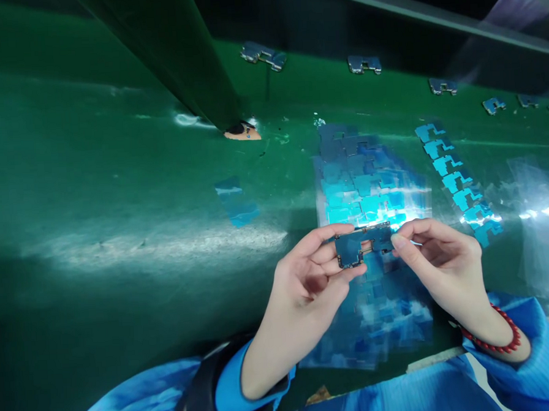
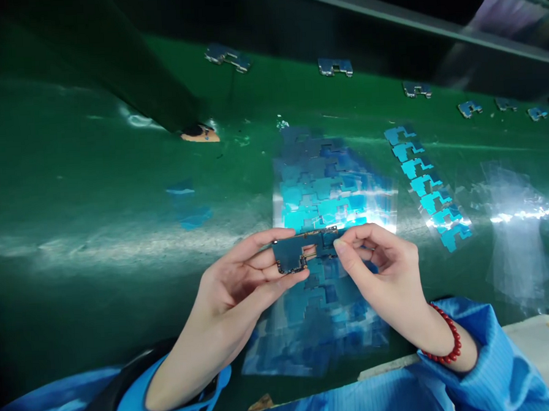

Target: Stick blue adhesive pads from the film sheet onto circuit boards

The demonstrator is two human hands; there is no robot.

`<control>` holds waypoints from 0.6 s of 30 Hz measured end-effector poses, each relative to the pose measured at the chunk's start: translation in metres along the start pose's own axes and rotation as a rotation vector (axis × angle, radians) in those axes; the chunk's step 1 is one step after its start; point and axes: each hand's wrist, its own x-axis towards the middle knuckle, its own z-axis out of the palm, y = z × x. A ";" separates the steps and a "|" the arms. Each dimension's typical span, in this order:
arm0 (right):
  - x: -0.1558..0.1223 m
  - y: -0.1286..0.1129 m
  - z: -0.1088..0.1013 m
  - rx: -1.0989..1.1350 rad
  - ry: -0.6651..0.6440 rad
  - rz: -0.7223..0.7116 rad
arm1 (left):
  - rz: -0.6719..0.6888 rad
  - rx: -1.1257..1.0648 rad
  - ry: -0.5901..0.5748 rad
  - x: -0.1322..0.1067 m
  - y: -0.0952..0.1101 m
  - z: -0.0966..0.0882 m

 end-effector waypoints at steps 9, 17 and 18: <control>0.000 -0.003 0.000 -0.019 0.004 -0.013 | 0.045 0.016 -0.033 0.000 -0.005 -0.004; 0.000 -0.002 0.001 -0.006 0.017 -0.017 | 0.115 -0.006 -0.085 -0.001 -0.006 -0.004; 0.000 -0.002 0.001 -0.004 0.015 -0.019 | 0.112 -0.004 -0.084 -0.001 -0.005 -0.004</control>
